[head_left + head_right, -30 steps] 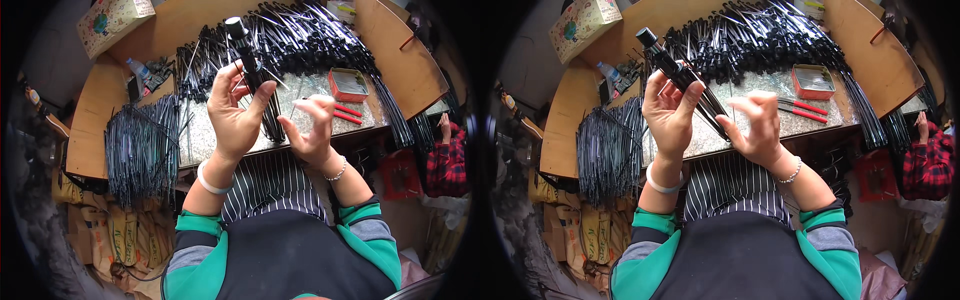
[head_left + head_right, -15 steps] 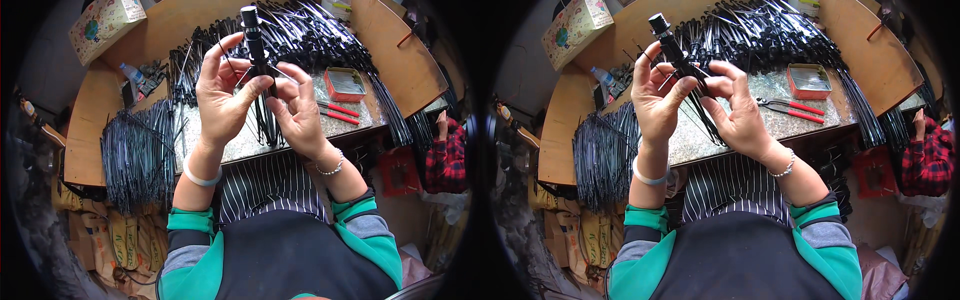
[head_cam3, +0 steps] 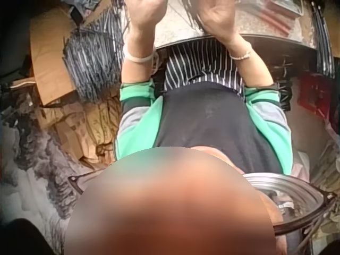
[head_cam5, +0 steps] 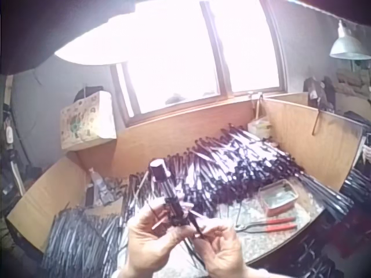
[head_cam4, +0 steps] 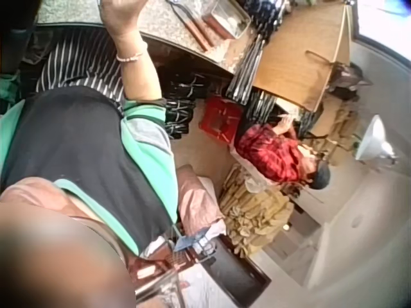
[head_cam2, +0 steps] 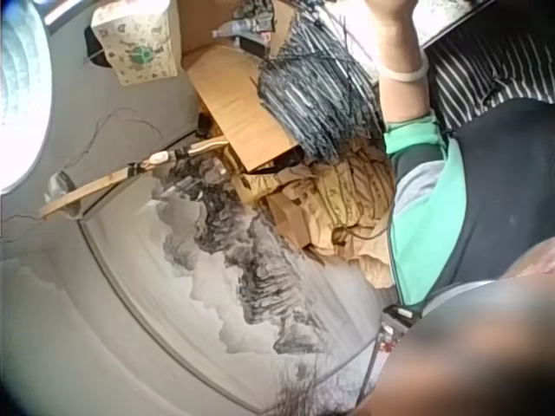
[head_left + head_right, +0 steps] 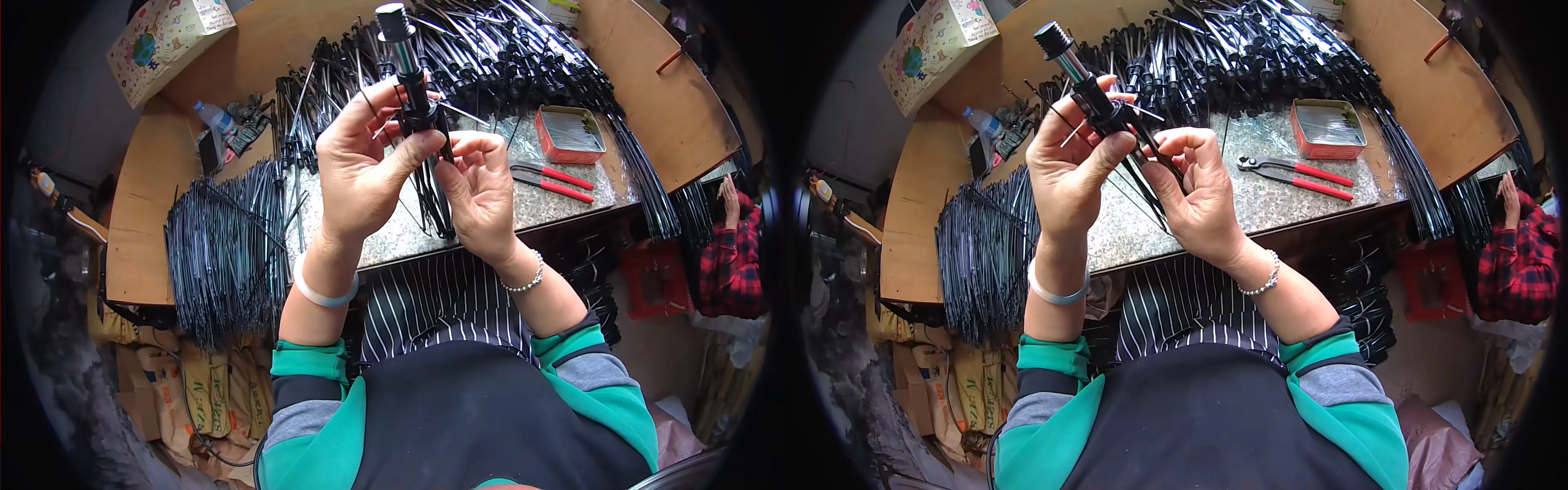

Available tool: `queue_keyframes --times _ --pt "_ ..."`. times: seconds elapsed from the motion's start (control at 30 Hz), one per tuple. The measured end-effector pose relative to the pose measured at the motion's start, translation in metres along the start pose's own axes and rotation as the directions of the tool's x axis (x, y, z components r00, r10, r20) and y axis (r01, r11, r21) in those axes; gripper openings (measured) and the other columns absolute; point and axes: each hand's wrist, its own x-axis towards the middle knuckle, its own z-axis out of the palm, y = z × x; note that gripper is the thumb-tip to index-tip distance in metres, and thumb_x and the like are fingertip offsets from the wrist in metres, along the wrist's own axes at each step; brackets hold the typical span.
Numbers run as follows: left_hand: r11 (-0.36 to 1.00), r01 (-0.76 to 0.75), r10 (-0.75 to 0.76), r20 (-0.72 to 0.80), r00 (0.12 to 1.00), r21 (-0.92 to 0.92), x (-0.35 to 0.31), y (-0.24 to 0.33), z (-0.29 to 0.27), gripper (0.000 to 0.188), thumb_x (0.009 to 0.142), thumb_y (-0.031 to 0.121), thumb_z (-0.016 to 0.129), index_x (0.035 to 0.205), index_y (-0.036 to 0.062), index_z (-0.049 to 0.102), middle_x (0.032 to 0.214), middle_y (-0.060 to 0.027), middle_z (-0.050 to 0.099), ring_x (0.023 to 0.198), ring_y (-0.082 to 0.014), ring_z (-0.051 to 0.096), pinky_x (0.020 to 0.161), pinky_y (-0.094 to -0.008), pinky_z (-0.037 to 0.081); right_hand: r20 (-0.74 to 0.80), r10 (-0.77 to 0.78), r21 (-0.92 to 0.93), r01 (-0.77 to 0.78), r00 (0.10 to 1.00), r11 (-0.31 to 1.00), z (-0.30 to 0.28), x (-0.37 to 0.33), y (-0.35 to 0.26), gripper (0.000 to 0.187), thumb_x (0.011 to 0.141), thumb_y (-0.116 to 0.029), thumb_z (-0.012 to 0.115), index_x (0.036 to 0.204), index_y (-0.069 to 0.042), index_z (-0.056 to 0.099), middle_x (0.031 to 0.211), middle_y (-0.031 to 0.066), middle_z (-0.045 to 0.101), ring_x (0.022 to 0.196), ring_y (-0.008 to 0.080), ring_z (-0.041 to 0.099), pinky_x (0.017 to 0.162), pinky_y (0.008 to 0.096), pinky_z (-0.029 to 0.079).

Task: Assembling industrial brushes by inserting bundles of black fibers into a cylindrical base and securing them with pliers.

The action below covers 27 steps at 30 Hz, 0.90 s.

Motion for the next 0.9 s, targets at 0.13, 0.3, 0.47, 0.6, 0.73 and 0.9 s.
queue_keyframes --times 0.13,0.3,0.47,0.6,0.73,0.9 --pt "0.990 0.014 -0.018 -0.024 1.000 -0.139 -0.003 0.002 -0.002 0.035 0.074 -0.006 0.069 0.107 -0.0061 0.055 0.103 -0.0133 0.060 0.086 -0.0151 0.061 0.077 -0.0263 0.051 0.000 -0.034 0.017 0.034 0.999 0.999 0.000 -0.001 0.002 0.023 0.085 -0.003 0.059 0.103 -0.003 0.044 0.103 0.0081 0.052 0.092 0.0104 0.053 0.082 0.0255 0.044" --pt "0.998 -0.053 0.053 0.006 0.999 -0.040 -0.008 0.006 -0.010 0.035 0.075 -0.006 0.068 0.106 -0.0068 0.054 0.103 -0.0164 0.061 0.087 -0.0163 0.062 0.078 -0.0281 0.052 0.025 0.032 0.099 -0.034 0.999 0.994 -0.007 -0.002 -0.005 0.017 0.085 -0.004 0.061 0.096 -0.002 0.048 0.100 0.0102 0.057 0.089 0.0120 0.056 0.081 0.0259 0.046" --pt "0.991 -0.041 0.052 0.088 0.995 -0.126 -0.006 0.008 -0.007 0.029 0.079 0.000 0.065 0.104 -0.0064 0.053 0.104 -0.0178 0.061 0.086 -0.0162 0.062 0.077 -0.0286 0.051 0.102 0.117 0.175 -0.133 0.988 0.975 -0.014 0.000 -0.011 0.016 0.083 -0.005 0.062 0.092 -0.001 0.050 0.095 0.0111 0.059 0.086 0.0142 0.059 0.079 0.0276 0.049" --pt "0.993 -0.060 0.075 0.138 0.988 -0.105 -0.006 0.010 -0.008 0.027 0.081 0.002 0.064 0.103 -0.0047 0.051 0.103 -0.0194 0.061 0.086 -0.0171 0.062 0.077 -0.0291 0.052 0.137 0.122 0.213 -0.149 0.983 0.966 -0.016 0.001 -0.011 0.016 0.083 -0.003 0.063 0.092 -0.001 0.050 0.095 0.0110 0.059 0.087 0.0154 0.059 0.080 0.0280 0.049" --pt "0.985 -0.065 0.089 0.150 0.985 -0.160 -0.006 0.008 -0.010 0.025 0.082 0.003 0.063 0.100 -0.0019 0.048 0.102 -0.0209 0.060 0.088 -0.0190 0.061 0.077 -0.0301 0.052 0.172 0.161 0.237 -0.199 0.972 0.951 -0.018 0.002 -0.014 0.021 0.081 -0.001 0.064 0.096 0.000 0.051 0.097 0.0106 0.058 0.089 0.0164 0.059 0.082 0.0292 0.049" --pt "0.979 -0.032 0.069 0.183 0.981 -0.199 -0.008 0.008 -0.010 0.025 0.081 0.002 0.063 0.098 -0.0001 0.045 0.102 -0.0215 0.059 0.092 -0.0213 0.061 0.079 -0.0313 0.052 0.276 0.171 0.212 -0.234 0.946 0.949 -0.026 0.009 -0.019 0.025 0.077 0.004 0.065 0.100 0.001 0.053 0.103 0.0117 0.056 0.095 0.0173 0.057 0.087 0.0309 0.047"
